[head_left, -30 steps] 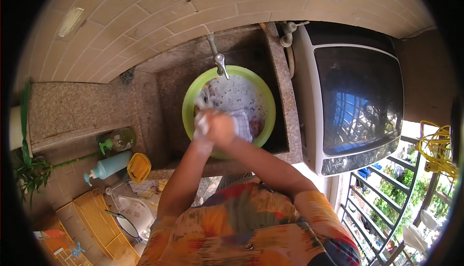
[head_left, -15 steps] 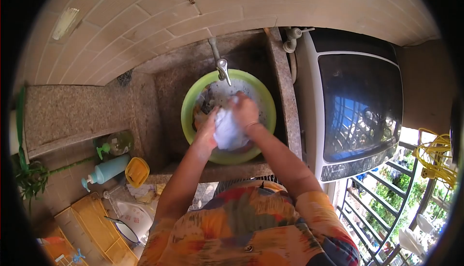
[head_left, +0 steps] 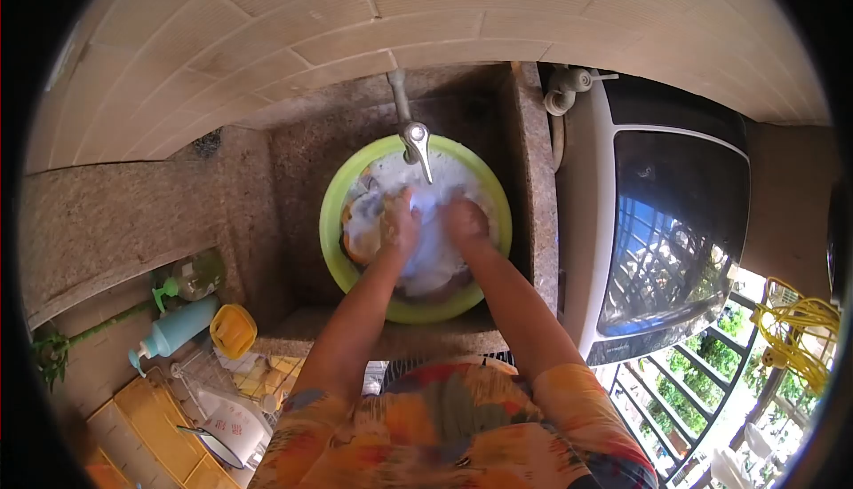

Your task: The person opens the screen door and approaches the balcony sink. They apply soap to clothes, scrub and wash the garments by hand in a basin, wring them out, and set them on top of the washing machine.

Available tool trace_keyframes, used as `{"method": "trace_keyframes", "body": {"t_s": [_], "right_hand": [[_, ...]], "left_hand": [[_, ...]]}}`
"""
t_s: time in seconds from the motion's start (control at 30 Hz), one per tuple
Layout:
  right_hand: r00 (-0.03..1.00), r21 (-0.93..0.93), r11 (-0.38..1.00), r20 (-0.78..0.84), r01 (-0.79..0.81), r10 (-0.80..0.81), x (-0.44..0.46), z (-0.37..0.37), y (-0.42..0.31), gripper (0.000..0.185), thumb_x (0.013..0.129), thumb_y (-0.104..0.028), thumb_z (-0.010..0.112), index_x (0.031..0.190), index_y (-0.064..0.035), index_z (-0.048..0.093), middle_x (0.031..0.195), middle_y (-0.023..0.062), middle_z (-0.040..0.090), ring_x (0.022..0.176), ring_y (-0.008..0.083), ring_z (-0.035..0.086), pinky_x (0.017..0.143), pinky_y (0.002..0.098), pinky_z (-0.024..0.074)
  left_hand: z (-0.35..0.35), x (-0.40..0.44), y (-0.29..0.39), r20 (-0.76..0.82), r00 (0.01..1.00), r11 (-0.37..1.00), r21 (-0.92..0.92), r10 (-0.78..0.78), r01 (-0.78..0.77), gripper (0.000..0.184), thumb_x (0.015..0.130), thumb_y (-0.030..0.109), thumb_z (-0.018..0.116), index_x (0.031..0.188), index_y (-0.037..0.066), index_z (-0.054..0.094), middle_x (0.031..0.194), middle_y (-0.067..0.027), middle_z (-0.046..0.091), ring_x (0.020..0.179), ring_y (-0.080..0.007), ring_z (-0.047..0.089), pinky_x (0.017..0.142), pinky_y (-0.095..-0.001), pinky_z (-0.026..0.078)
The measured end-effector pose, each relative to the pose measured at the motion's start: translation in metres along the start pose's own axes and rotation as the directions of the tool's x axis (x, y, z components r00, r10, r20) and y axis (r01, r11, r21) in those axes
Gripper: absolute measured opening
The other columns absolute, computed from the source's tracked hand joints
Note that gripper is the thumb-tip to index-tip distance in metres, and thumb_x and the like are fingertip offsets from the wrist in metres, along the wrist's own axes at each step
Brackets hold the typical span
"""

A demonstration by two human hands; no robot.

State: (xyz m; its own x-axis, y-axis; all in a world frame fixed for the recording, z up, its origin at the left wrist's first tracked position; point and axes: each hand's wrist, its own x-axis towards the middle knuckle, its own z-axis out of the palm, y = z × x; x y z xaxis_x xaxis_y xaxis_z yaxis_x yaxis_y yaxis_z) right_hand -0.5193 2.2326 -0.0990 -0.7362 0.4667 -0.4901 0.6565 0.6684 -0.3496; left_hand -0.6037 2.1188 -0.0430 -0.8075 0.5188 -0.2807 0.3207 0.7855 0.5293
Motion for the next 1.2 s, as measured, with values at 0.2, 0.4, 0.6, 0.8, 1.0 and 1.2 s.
{"method": "trace_keyframes", "body": {"t_s": [0.2, 0.4, 0.6, 0.8, 1.0, 1.2], "right_hand": [[0.99, 0.404, 0.91, -0.064, -0.092, 0.129, -0.007, -0.04, -0.021, 0.034, 0.084, -0.027, 0.058, 0.108, -0.0032, 0.055, 0.1, 0.0184, 0.063, 0.094, 0.0354, 0.062, 0.08, 0.0417, 0.0508], [0.766, 0.368, 0.699, -0.493, 0.614, -0.413, -0.102, -0.079, -0.096, 0.041, 0.069, -0.022, 0.07, 0.104, -0.0028, 0.058, 0.117, 0.0148, 0.054, 0.103, 0.0322, 0.056, 0.083, 0.0408, 0.0488], [0.675, 0.248, 0.708, -0.607, 0.662, -0.419, -0.117, -0.102, -0.128, 0.032, 0.064, -0.02, 0.071, 0.092, -0.006, 0.062, 0.094, 0.0121, 0.058, 0.084, 0.029, 0.059, 0.071, 0.0413, 0.0495], [0.92, 0.617, 0.768, -0.38, 0.171, 0.101, -0.062, -0.107, -0.098, 0.033, 0.068, -0.025, 0.073, 0.09, -0.0027, 0.063, 0.071, 0.0176, 0.063, 0.068, 0.0345, 0.063, 0.067, 0.0432, 0.0505], [0.697, 0.355, 0.7, -0.658, 0.62, -0.283, -0.111, -0.096, -0.124, 0.03, 0.07, -0.027, 0.072, 0.089, -0.005, 0.064, 0.073, 0.0164, 0.064, 0.067, 0.0335, 0.063, 0.065, 0.043, 0.0499], [0.956, 0.531, 0.835, -0.292, 0.148, 0.017, -0.054, -0.101, -0.068, 0.028, 0.081, -0.029, 0.062, 0.095, -0.004, 0.062, 0.093, 0.0192, 0.063, 0.082, 0.0405, 0.061, 0.072, 0.0466, 0.048]], "left_hand": [[-0.005, 0.009, -0.019, 0.16, 0.973, 0.825, -0.518, -0.165, 0.225, 0.039, 0.083, 0.014, 0.062, 0.121, 0.009, 0.055, 0.113, -0.0157, 0.059, 0.11, -0.0279, 0.053, 0.093, -0.038, 0.043], [-0.047, 0.004, -0.018, 0.625, 0.729, -0.294, -0.668, 0.278, 0.684, 0.035, 0.093, 0.032, 0.053, 0.12, 0.01, 0.054, 0.106, -0.0087, 0.062, 0.099, -0.0227, 0.059, 0.084, -0.0374, 0.051], [-0.033, -0.015, -0.006, 0.421, 0.895, -0.434, -0.786, 0.147, 0.441, 0.044, 0.097, 0.038, 0.044, 0.127, 0.007, 0.045, 0.124, -0.0091, 0.05, 0.101, -0.0241, 0.057, 0.083, -0.0388, 0.051], [-0.027, -0.016, 0.004, 0.499, 0.858, -0.236, -0.825, 0.12, 0.513, 0.04, 0.089, 0.032, 0.056, 0.12, 0.007, 0.051, 0.111, -0.0063, 0.055, 0.102, -0.0206, 0.056, 0.088, -0.0353, 0.048], [-0.048, -0.047, -0.007, 0.276, 0.961, -0.082, -0.957, 0.021, 0.277, 0.044, 0.086, 0.033, 0.063, 0.121, 0.008, 0.051, 0.105, -0.0036, 0.056, 0.096, -0.0162, 0.056, 0.086, -0.0344, 0.05], [-0.041, -0.028, 0.009, 0.581, 0.804, -0.1, -0.814, -0.13, 0.572, 0.041, 0.092, 0.041, 0.053, 0.111, 0.006, 0.059, 0.099, -0.0078, 0.064, 0.088, -0.0186, 0.062, 0.079, -0.0329, 0.052]]}}
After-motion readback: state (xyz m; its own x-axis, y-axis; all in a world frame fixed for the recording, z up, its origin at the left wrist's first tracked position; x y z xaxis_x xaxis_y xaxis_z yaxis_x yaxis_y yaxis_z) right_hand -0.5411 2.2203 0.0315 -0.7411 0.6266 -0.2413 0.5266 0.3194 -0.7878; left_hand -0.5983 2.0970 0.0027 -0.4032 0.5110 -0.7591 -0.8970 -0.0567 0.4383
